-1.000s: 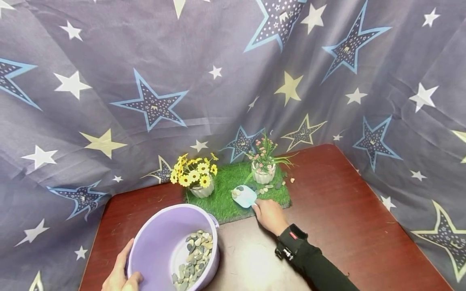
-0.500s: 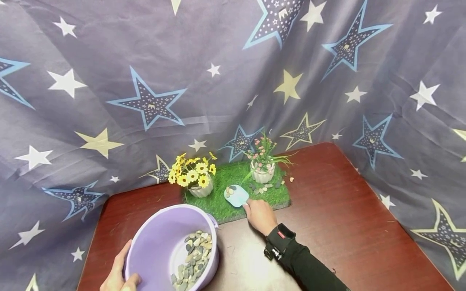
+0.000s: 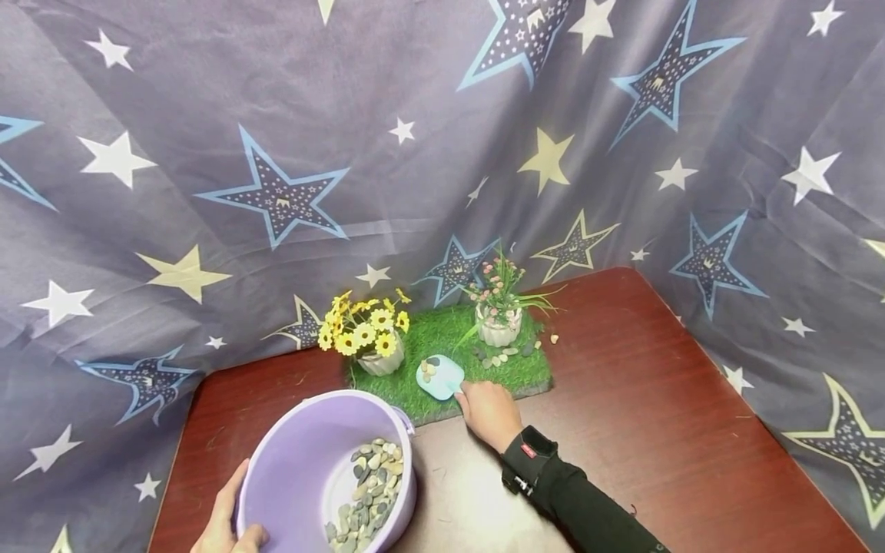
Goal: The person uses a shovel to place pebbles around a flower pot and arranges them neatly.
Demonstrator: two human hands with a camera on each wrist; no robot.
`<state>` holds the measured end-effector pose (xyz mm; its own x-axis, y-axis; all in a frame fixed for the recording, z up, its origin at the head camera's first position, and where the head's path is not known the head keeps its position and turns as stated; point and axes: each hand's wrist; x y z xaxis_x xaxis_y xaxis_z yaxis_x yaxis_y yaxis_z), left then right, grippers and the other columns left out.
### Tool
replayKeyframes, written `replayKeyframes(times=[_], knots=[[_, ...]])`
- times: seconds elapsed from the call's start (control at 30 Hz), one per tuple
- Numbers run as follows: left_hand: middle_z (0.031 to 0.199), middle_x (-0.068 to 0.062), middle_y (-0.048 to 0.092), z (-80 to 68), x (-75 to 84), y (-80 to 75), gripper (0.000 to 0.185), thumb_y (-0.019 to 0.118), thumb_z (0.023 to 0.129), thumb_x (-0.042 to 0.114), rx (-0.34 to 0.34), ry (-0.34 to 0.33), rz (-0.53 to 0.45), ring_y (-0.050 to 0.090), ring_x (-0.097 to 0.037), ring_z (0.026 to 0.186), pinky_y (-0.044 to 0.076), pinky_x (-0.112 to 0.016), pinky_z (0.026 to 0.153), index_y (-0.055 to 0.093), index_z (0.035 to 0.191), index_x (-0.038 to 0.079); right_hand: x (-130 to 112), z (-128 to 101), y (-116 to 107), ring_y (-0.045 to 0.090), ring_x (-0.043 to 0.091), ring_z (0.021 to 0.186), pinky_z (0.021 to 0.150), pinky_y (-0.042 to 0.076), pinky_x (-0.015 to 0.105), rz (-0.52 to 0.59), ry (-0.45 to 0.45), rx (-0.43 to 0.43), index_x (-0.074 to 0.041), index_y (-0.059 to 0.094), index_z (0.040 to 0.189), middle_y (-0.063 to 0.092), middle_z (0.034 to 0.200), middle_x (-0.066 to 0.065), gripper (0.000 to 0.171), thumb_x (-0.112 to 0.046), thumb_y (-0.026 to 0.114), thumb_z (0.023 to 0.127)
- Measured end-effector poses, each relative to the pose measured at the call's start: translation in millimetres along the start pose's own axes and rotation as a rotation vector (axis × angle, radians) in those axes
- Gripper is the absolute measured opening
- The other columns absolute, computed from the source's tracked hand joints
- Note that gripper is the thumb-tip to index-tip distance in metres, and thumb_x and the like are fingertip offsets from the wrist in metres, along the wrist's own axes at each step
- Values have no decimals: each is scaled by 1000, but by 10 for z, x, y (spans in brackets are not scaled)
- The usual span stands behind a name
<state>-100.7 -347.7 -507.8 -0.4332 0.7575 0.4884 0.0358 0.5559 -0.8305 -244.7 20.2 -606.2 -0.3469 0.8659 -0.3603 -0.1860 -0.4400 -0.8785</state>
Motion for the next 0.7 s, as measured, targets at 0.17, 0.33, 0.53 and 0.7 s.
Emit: replayKeyframes(times=[0.17,0.33,0.53,0.7], knots=[[137,-42,50,31,-42,-17,106,66,75,8,-37,21,3,66,-32,85,48,-33,67,13,166,17,-29,-32,-42,67,26,64,58,50,42,-1,-100,-21,-18,48,68,58,62,1,36,-26,67,98],[138,-44,47,79,-91,-8,107,65,76,7,-80,24,-1,67,-32,87,50,-33,68,8,166,15,-1,-11,-56,66,25,62,57,50,41,25,-76,-18,-18,51,69,60,63,1,34,-26,66,98],[137,-44,47,108,-116,11,108,66,76,8,-98,17,-3,68,-32,86,51,-33,67,7,167,15,129,79,-38,69,34,67,58,51,47,52,122,8,-13,62,74,67,69,8,26,-23,67,98],[138,-44,46,121,-120,11,108,66,76,7,-104,35,-9,68,-33,90,51,-33,70,6,166,14,177,135,-54,71,38,73,64,54,51,112,202,-23,-11,67,77,72,76,13,25,-22,65,100]])
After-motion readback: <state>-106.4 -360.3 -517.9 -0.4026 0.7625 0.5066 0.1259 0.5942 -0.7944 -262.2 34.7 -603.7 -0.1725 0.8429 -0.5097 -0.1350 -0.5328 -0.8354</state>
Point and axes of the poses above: each hand's wrist, its own z-axis towards the middle knuckle, its own y-axis out of the palm, x = y × z
